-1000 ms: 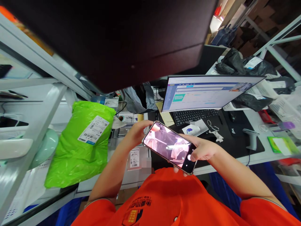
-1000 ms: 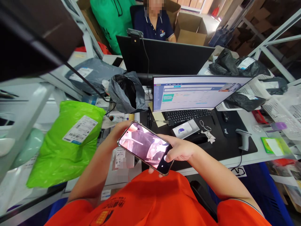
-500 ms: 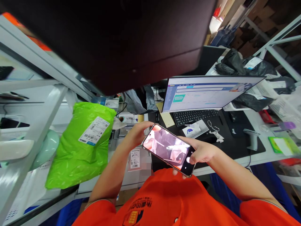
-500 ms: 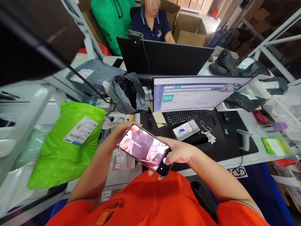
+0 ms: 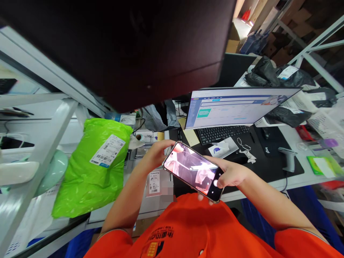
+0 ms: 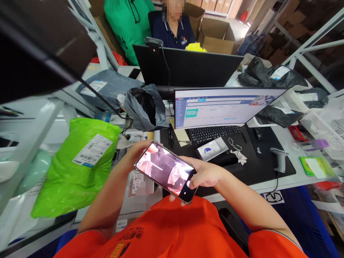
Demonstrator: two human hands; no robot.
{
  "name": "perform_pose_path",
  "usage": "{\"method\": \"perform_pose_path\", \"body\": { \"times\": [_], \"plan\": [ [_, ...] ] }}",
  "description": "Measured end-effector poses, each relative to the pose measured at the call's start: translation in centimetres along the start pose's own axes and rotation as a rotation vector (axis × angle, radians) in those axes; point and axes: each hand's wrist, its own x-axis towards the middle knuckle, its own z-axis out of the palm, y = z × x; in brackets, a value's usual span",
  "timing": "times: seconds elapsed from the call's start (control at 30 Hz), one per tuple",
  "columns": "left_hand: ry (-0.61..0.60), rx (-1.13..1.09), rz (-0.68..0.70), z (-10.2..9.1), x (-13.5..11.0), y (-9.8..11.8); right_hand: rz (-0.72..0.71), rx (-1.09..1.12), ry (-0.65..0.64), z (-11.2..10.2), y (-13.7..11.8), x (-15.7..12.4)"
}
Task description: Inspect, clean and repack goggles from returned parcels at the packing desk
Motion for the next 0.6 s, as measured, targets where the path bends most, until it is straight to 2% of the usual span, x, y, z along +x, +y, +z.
{"method": "perform_pose_path", "body": {
  "times": [0.17, 0.6],
  "plan": [
    [-0.005, -0.048, -0.041, -0.04, 0.10, 0.61, -0.009, 0.004, -0.014, 0.02, 0.06, 0.03],
    [0.017, -0.130, -0.189, 0.42, -0.19, 0.09, 0.000, -0.011, -0.022, 0.28, -0.25, -0.17]
  ]
}}
